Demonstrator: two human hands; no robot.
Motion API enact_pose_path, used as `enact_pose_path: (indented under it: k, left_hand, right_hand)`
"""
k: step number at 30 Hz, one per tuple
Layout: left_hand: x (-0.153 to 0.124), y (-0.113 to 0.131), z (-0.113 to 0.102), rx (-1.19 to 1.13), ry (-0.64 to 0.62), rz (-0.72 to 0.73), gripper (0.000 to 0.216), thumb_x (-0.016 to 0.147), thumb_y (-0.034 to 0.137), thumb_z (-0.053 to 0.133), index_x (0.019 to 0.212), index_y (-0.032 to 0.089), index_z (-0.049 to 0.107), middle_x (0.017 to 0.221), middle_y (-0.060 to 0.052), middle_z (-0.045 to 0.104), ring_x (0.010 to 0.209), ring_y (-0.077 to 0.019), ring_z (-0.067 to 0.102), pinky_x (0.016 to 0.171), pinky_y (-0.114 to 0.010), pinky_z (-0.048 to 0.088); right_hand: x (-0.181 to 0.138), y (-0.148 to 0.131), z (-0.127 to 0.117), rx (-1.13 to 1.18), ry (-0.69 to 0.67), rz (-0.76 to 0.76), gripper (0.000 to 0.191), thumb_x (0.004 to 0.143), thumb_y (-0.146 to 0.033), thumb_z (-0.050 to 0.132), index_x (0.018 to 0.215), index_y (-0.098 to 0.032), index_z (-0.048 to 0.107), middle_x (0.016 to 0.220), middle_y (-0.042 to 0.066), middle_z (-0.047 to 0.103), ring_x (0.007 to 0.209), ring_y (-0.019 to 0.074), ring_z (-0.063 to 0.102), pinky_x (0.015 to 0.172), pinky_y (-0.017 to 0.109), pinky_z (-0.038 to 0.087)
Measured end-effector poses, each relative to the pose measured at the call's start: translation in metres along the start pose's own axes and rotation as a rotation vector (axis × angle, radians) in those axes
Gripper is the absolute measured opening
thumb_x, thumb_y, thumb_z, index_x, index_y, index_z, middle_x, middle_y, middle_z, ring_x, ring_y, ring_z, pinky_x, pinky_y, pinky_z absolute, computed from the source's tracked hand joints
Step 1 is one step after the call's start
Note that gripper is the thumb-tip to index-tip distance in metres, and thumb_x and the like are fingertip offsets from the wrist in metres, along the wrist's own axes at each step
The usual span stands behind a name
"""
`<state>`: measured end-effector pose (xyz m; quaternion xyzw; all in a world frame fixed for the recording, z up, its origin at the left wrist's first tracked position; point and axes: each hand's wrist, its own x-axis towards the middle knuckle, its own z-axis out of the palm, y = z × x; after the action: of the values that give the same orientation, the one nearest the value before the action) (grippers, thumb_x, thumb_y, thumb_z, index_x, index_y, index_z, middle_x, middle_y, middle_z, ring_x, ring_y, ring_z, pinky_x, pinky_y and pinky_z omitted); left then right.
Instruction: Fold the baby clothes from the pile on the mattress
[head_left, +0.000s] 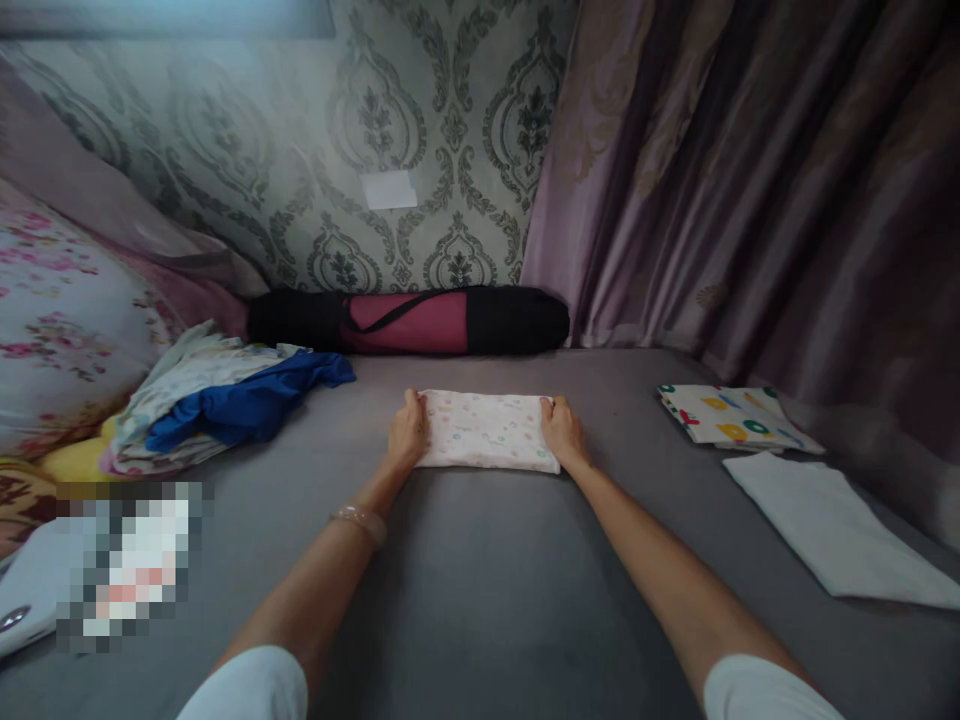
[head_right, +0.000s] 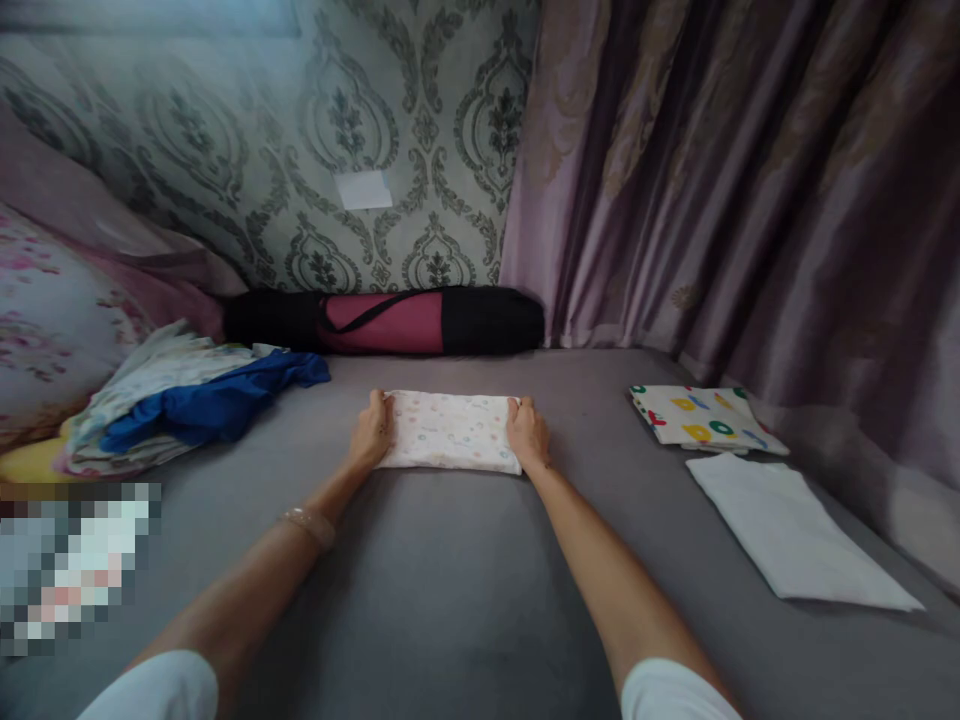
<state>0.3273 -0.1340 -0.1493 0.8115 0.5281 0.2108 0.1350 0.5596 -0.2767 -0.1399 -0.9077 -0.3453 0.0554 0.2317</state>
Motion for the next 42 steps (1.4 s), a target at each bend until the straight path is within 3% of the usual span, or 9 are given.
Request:
enact_pose_path:
  k: [10,17,20,27,36,42]
  left_hand:
    - [0.006,-0.006,0.007,0.141,-0.052,-0.055,0.035,0.101,0.038,0.026,0.114,0.016,0.05,0.098,-0.016,0.07,0.091,-0.0263,0.068,0.073,-0.031,0.045]
    - [0.011,-0.004,0.008,0.164,-0.041,-0.131,0.043,0.097,0.044,0.032,0.107,0.013,0.06,0.101,-0.02,0.07,0.095,-0.0287,0.067,0.075,-0.032,0.048]
    - [0.012,-0.004,0.0,0.117,-0.093,-0.175,0.051,0.096,0.051,0.031,0.094,0.014,0.065,0.098,-0.02,0.07,0.095,-0.0293,0.067,0.075,-0.033,0.048]
    - [-0.005,-0.018,-0.016,0.058,-0.253,-0.203,0.046,0.09,0.053,0.046,0.071,0.015,0.063,0.08,-0.018,0.07,0.089,-0.0334,0.067,0.074,-0.039,0.049]
    - [-0.016,-0.009,0.004,-0.009,-0.26,-0.14,0.038,0.089,0.049,0.046,0.094,0.017,0.066,0.095,-0.025,0.068,0.102,-0.0416,0.063,0.076,-0.05,0.046]
    - [-0.028,0.004,-0.001,-0.051,-0.12,-0.101,0.03,0.094,0.038,0.048,0.097,0.01,0.06,0.105,-0.026,0.066,0.106,-0.0371,0.062,0.082,-0.041,0.045]
  right_hand:
    - [0.006,-0.003,0.001,-0.101,0.003,-0.005,0.052,0.101,-0.048,0.029,0.115,-0.012,0.063,0.102,0.02,0.07,0.1,0.0277,0.067,0.084,0.035,0.046]
    - [0.015,-0.012,0.0,-0.062,-0.06,0.174,0.06,0.097,-0.054,0.034,0.112,-0.007,0.069,0.112,0.026,0.067,0.107,0.0324,0.065,0.087,0.039,0.048]
    - [0.017,-0.01,-0.008,-0.008,-0.13,0.229,0.067,0.098,-0.055,0.027,0.111,-0.006,0.07,0.113,0.027,0.067,0.109,0.0323,0.064,0.088,0.038,0.048]
    - [-0.012,0.002,-0.017,-0.095,-0.212,0.131,0.069,0.096,-0.058,0.026,0.112,-0.007,0.07,0.113,0.027,0.066,0.109,0.0336,0.064,0.088,0.043,0.048]
    - [-0.041,-0.017,-0.004,-0.097,-0.093,0.027,0.043,0.095,-0.035,0.045,0.123,-0.005,0.057,0.119,0.027,0.062,0.112,0.0316,0.062,0.091,0.042,0.047]
    - [-0.032,-0.014,-0.004,0.092,-0.122,0.047,0.041,0.094,-0.028,0.048,0.131,-0.009,0.046,0.118,0.019,0.066,0.113,0.0247,0.062,0.09,0.032,0.047]
